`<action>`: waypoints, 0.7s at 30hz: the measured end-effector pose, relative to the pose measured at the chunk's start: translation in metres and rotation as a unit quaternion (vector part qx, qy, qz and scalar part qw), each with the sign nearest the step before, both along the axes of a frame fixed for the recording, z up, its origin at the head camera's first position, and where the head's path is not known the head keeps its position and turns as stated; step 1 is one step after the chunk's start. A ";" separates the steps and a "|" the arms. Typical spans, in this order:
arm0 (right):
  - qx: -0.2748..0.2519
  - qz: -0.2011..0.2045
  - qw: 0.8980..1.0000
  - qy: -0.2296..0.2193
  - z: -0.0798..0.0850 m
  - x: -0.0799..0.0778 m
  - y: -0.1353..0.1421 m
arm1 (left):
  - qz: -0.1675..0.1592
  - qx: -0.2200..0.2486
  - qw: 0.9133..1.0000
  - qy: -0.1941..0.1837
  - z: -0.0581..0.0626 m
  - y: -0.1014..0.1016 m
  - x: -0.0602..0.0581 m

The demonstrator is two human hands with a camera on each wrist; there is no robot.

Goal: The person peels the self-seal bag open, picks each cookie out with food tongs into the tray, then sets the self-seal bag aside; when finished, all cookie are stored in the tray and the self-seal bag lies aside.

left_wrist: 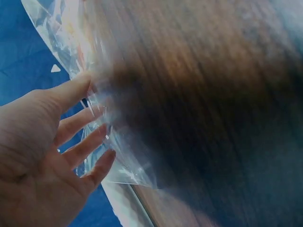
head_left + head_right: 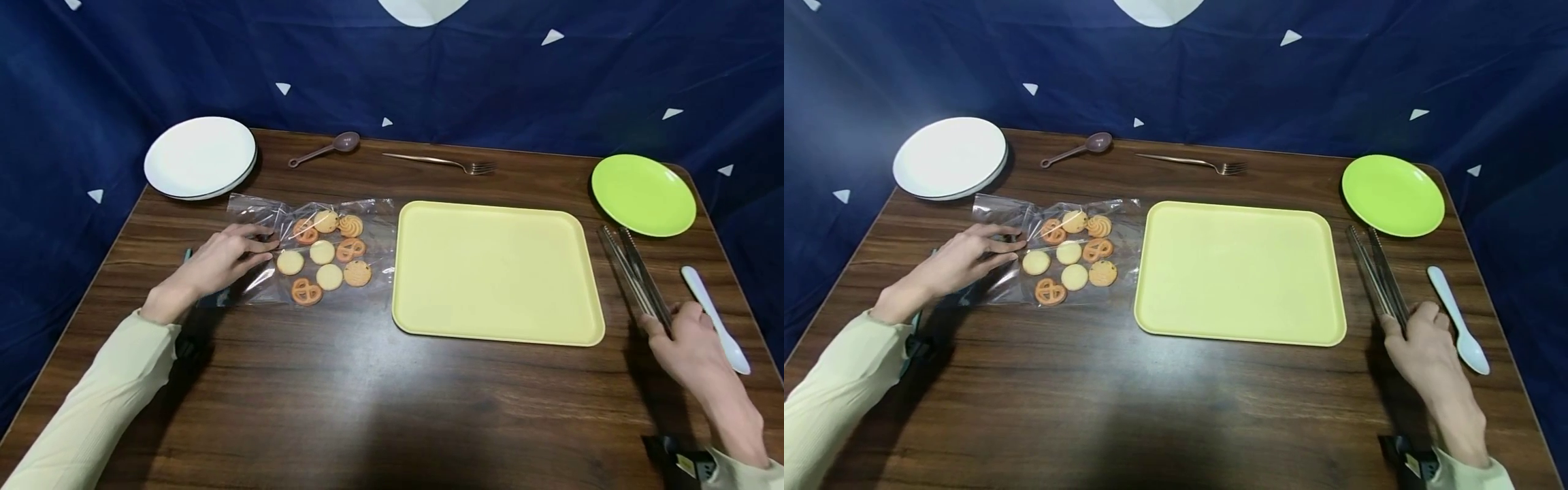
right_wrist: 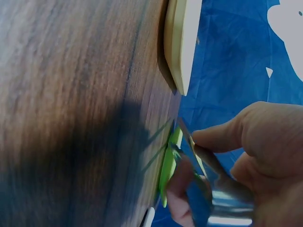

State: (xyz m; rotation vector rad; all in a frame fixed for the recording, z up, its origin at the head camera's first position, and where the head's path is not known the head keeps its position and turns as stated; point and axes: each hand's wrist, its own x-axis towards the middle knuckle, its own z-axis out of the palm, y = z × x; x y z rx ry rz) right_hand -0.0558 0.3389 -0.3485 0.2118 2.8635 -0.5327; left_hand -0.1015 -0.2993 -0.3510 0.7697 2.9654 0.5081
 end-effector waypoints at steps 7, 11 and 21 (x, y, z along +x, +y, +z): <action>0.011 -0.017 0.999 0.036 0.010 0.008 -0.003 | -0.011 0.020 0.998 0.065 -0.004 0.002 -0.002; 0.004 -0.015 0.999 0.051 0.018 0.010 -0.009 | 0.005 0.014 0.997 0.081 -0.004 0.004 -0.001; -0.045 0.083 0.986 0.136 0.037 0.006 -0.048 | 0.042 0.015 0.994 0.096 -0.004 0.008 -0.002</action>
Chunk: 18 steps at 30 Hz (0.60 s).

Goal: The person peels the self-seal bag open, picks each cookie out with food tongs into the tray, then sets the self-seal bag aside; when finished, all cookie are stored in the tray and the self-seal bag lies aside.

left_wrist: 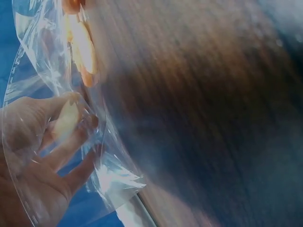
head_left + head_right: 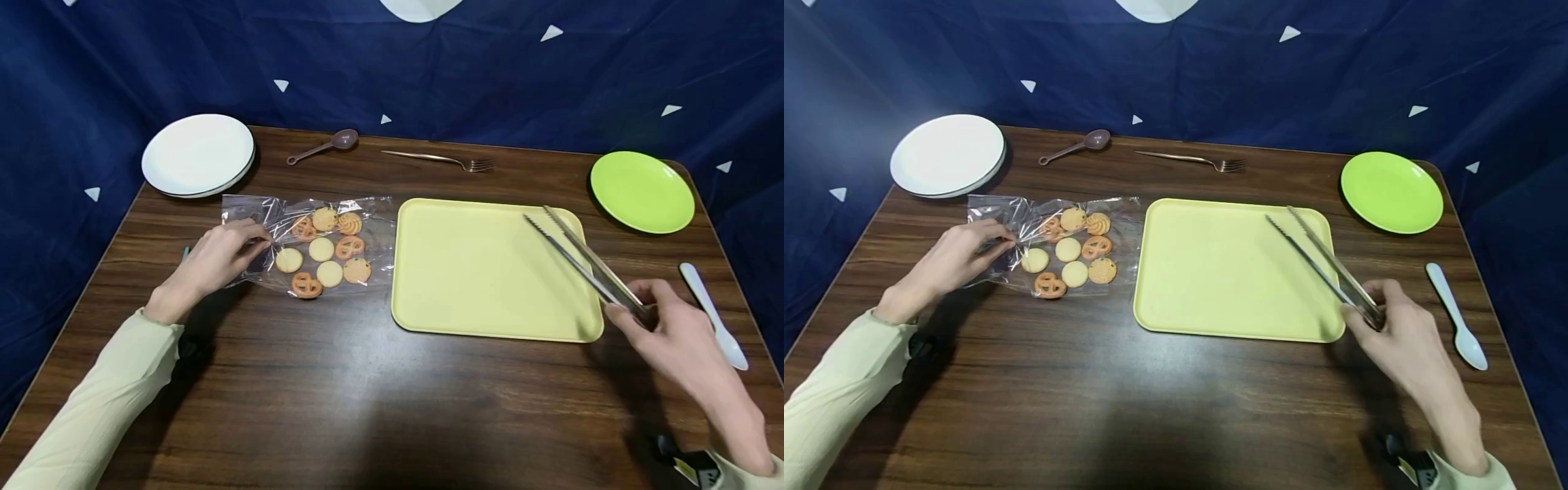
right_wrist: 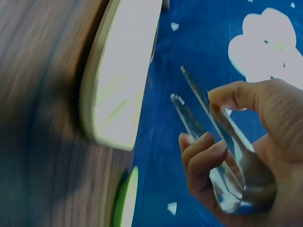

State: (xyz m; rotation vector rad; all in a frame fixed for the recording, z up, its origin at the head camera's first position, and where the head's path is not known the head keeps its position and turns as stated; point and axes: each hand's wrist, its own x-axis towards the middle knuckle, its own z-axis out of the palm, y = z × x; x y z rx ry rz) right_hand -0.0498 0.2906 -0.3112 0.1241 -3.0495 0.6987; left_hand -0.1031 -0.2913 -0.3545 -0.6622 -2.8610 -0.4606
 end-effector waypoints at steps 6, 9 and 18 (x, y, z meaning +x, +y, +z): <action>-0.020 0.115 0.992 0.038 -0.001 -0.016 -0.036 | -0.004 0.019 1.000 0.005 0.001 0.000 0.000; -0.016 0.180 0.982 0.058 -0.002 -0.025 -0.056 | -0.004 0.030 0.999 0.011 0.001 -0.001 0.000; 0.024 0.297 0.953 0.046 -0.010 -0.055 -0.114 | -0.003 0.060 0.998 0.028 0.000 -0.002 0.002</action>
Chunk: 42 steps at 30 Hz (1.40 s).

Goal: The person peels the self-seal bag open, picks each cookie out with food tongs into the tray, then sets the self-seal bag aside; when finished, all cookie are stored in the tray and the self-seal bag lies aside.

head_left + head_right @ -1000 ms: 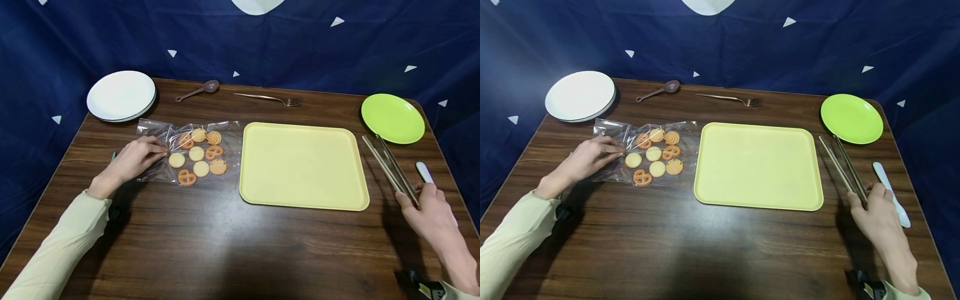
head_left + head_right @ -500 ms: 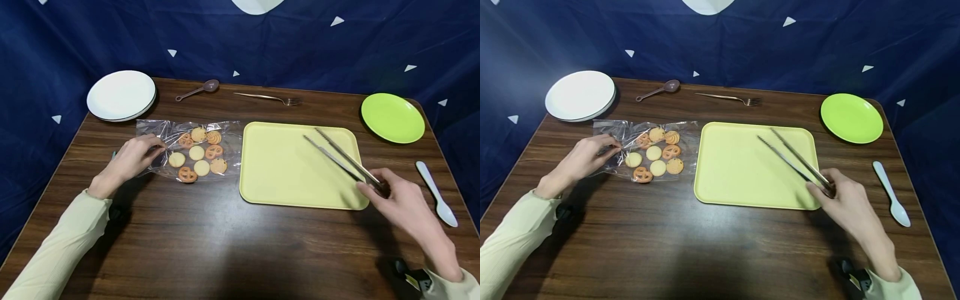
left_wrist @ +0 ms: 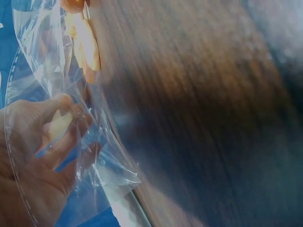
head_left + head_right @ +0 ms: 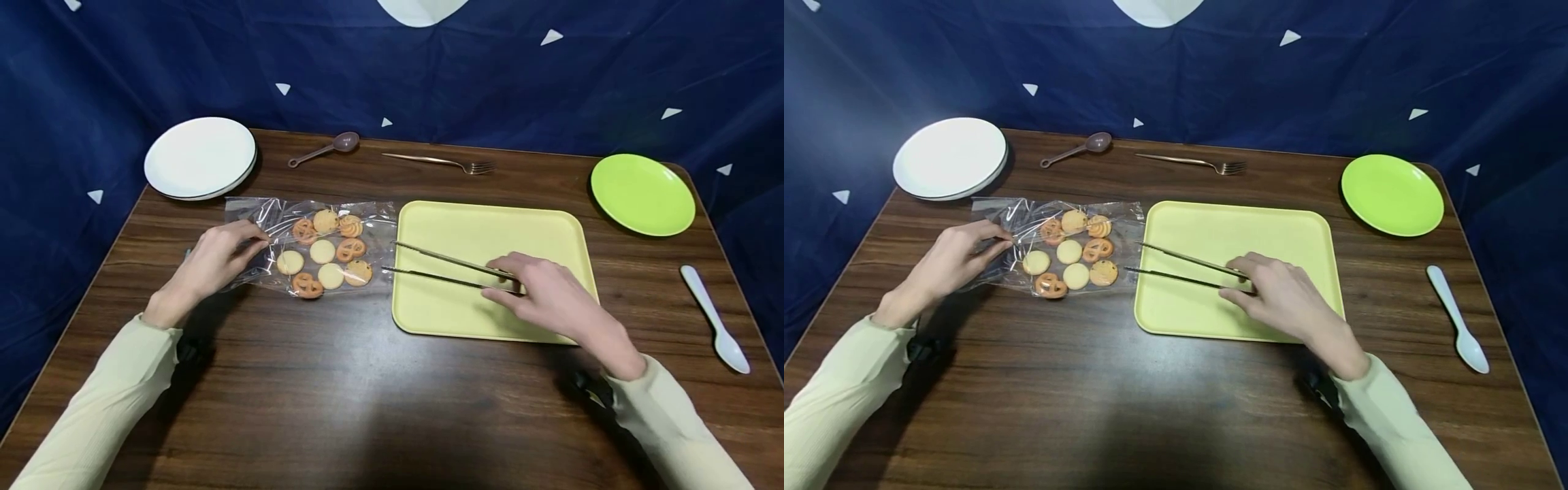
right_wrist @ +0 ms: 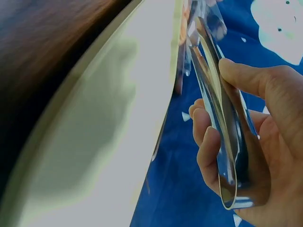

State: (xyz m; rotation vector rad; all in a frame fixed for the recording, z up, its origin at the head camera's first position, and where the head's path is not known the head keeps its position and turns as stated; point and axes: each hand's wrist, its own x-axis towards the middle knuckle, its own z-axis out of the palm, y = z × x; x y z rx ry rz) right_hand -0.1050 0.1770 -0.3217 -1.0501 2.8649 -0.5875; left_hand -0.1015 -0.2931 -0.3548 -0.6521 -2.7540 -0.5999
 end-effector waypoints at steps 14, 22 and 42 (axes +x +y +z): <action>0.047 0.054 0.996 -0.062 0.002 -0.022 -0.036 | 0.018 0.034 0.999 -0.015 0.003 0.001 0.001; 0.056 0.069 0.994 -0.070 0.002 -0.025 -0.041 | 0.030 0.035 0.999 -0.018 0.001 -0.001 0.001; 0.004 0.084 0.996 -0.003 -0.007 -0.020 -0.032 | 0.034 0.039 0.998 -0.027 0.000 -0.003 0.003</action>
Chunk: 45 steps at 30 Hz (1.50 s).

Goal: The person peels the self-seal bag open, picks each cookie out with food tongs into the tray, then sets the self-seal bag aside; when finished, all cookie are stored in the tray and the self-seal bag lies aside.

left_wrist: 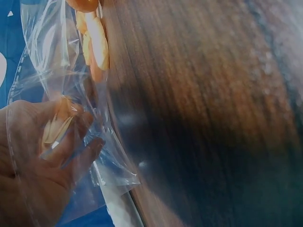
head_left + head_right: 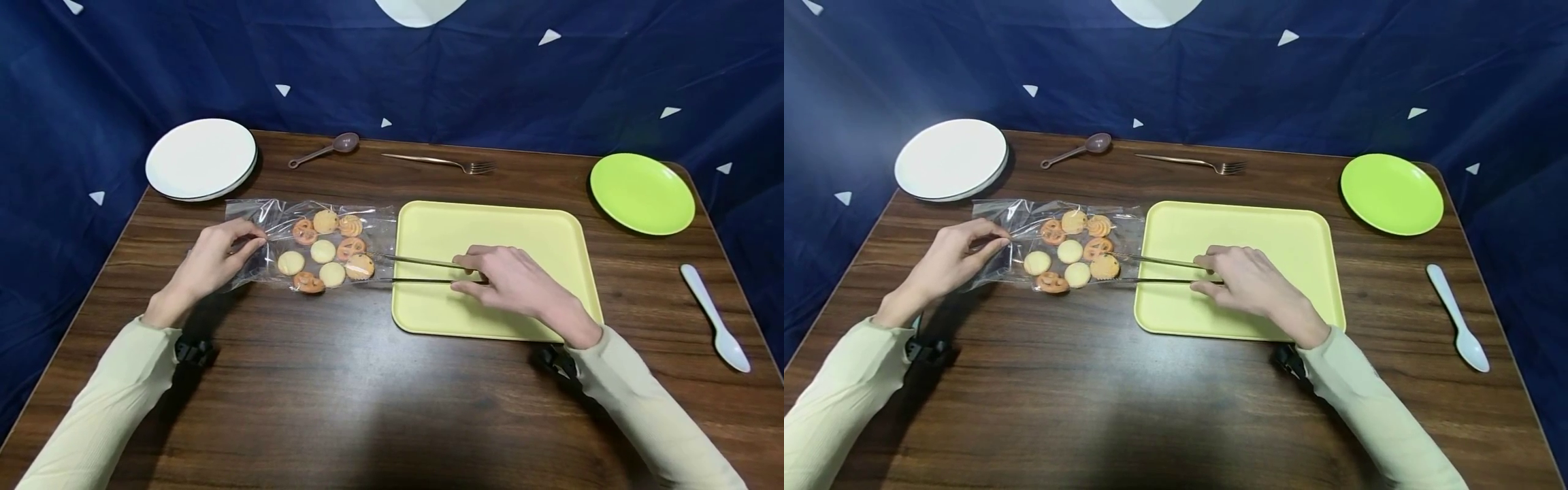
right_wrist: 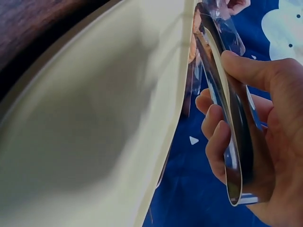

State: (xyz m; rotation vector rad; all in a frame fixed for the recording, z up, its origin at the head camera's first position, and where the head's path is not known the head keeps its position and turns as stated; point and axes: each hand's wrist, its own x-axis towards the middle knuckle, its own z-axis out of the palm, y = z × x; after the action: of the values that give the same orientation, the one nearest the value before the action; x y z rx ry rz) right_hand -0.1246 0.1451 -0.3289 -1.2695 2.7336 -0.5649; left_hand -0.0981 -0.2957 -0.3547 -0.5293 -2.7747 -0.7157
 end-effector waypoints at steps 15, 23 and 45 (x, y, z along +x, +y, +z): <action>-0.041 -0.059 0.997 0.018 0.002 0.000 0.035 | -0.023 0.002 1.000 0.021 -0.001 -0.004 0.003; -0.006 -0.143 0.989 0.042 0.005 0.000 0.074 | -0.020 -0.002 0.999 0.029 0.000 -0.009 0.004; 0.010 -0.181 0.983 -0.027 0.017 0.009 0.090 | 0.027 0.037 0.999 -0.008 0.005 -0.011 0.000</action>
State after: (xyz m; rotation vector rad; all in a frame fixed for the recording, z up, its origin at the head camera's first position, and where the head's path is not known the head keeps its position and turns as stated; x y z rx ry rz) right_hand -0.1159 0.2349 -0.3119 -0.7384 2.9302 -0.5854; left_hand -0.0979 -0.3062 -0.3502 -0.4334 -2.7524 -0.8099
